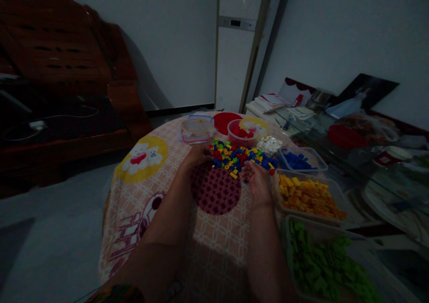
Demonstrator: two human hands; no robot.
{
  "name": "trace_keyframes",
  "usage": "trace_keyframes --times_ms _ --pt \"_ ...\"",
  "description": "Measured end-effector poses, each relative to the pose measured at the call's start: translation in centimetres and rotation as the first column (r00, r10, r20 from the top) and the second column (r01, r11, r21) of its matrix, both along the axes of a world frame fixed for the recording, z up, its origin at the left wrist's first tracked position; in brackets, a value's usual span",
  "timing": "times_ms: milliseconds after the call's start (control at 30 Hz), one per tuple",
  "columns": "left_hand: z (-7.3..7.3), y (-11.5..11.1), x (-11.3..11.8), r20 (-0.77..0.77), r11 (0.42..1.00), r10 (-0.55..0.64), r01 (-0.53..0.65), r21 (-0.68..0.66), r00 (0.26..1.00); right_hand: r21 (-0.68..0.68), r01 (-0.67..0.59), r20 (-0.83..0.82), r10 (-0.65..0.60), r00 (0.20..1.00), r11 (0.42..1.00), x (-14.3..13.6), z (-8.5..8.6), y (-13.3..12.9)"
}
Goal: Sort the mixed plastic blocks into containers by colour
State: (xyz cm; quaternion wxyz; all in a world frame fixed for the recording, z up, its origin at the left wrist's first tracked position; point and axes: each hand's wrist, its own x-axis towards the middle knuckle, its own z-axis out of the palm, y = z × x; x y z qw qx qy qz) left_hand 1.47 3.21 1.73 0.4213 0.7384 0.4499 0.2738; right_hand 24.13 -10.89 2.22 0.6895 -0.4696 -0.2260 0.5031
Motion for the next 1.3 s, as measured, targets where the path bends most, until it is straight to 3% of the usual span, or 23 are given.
trace_keyframes --times_ms 400,533,667,833,1067,1167,1300 --pt "0.4 -0.4 0.0 0.255 0.987 0.034 0.008 -0.162 0.966 -0.005 -0.017 0.004 0.017 1.0 1.0 0.2 -0.4 0.2" --pt "0.9 -0.9 0.1 0.368 0.971 0.116 -0.028 -0.236 0.923 -0.01 -0.005 0.005 0.005 1.0 1.0 0.1 -0.3 0.1" --pt "1.4 -1.4 1.8 0.486 0.955 0.245 -0.122 -0.271 0.839 -0.015 -0.008 -0.005 0.008 1.0 1.0 0.0 -0.1 0.1" --pt "2.5 -0.9 5.0 0.559 0.959 0.276 -0.181 -0.22 0.782 -0.004 -0.003 -0.006 0.003 1.0 1.0 0.0 -0.1 0.1" --pt "4.8 1.7 9.2 0.607 0.978 0.205 -0.142 -0.151 0.768 0.008 0.001 0.004 -0.001 1.0 1.0 -0.2 0.0 0.0" --pt "5.4 1.9 9.3 0.606 0.989 0.15 -0.118 -0.093 0.781 0.007 0.003 0.004 -0.003 1.0 1.0 -0.2 0.1 0.0" --pt "4.6 1.1 6.7 0.588 0.985 0.171 -0.145 -0.092 0.791 -0.011 -0.002 -0.006 0.002 1.0 1.0 -0.2 0.3 0.0"
